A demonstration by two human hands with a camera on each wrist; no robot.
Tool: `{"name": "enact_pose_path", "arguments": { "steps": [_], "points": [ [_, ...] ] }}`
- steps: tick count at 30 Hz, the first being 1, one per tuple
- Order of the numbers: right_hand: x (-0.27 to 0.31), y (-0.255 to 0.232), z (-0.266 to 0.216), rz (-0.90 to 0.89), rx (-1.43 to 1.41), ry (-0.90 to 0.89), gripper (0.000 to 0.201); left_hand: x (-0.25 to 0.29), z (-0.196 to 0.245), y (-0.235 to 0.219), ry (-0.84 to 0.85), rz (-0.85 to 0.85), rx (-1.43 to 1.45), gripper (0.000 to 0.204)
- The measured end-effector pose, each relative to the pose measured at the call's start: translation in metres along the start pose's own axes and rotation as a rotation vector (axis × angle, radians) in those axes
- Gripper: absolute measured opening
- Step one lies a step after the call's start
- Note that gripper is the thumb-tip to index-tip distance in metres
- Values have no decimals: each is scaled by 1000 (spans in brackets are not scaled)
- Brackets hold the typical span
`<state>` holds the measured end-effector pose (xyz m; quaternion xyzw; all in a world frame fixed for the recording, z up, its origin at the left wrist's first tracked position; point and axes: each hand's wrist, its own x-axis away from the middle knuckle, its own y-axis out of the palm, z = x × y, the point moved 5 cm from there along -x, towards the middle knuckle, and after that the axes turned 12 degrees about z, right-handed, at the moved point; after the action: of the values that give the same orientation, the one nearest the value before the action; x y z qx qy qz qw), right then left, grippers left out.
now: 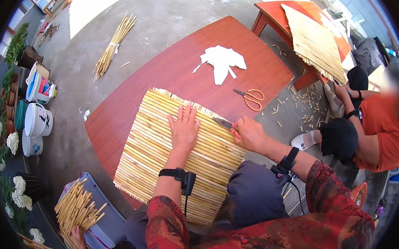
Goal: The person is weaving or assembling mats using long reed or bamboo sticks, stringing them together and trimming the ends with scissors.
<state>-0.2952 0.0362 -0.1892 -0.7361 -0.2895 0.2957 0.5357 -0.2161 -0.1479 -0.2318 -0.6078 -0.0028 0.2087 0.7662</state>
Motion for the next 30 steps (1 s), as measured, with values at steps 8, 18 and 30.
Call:
{"name": "enact_pose_path", "arguments": {
  "steps": [8, 18, 30],
  "points": [
    [-2, 2, 5, -61, -105, 96, 28, 1, 0, 4, 18, -7, -80, 48],
    [-18, -37, -22, -106, -1, 57, 30, -1, -5, -1, 16, -2, -56, 47],
    [-15, -53, 16, -229, -223, 257, 37, 1, -2, 1, -17, -23, -56, 49]
  ]
}}
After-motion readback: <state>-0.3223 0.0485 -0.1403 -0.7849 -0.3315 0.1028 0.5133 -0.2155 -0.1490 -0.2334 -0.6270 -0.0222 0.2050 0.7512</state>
